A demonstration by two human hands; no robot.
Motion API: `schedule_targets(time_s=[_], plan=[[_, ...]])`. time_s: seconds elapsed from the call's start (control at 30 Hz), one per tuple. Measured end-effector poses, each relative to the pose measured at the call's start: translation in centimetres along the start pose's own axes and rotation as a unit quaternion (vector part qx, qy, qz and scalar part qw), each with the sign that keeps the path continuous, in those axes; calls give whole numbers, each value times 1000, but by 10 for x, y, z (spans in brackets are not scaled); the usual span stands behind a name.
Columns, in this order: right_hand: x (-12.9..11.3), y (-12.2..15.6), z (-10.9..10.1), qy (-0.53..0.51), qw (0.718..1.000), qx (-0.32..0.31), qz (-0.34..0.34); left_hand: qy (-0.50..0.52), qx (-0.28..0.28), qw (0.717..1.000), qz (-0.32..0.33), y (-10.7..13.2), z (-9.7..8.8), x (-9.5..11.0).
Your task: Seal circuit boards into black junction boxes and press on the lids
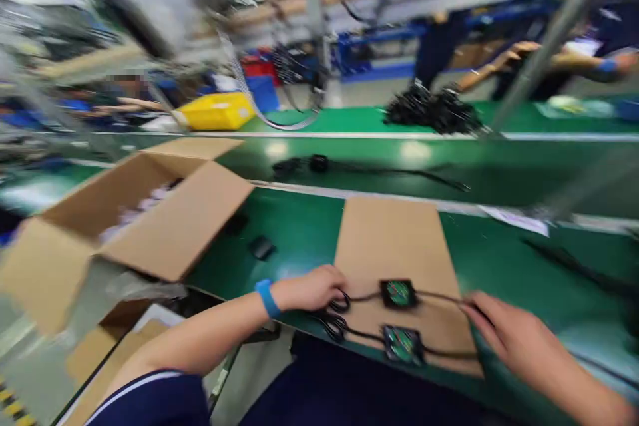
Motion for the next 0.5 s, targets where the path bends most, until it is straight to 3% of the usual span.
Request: schedule_targets(time_s=[0.1, 0.23, 0.37, 0.5], plan=[[5, 23, 4, 48, 994, -80, 61, 65, 22, 998, -8, -3, -22, -11], [-6, 27, -3, 66, 990, -112, 50, 80, 28, 996, -38, 13, -31, -8], [-13, 45, 9, 34, 986, -158, 30, 55, 19, 998, -36, 40, -20, 18], [4, 67, 33, 14, 985, -169, 12, -1, -23, 999, -33, 43, 5, 30]])
Point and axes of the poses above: each hand's wrist, its own y-axis away from the middle knuckle, its own z-axis out of the palm, x = y × z, the point moved 3 cm from there along -y, towards the middle knuckle, and after that the axes turned 13 degrees about -x, right-handed, at the moved point
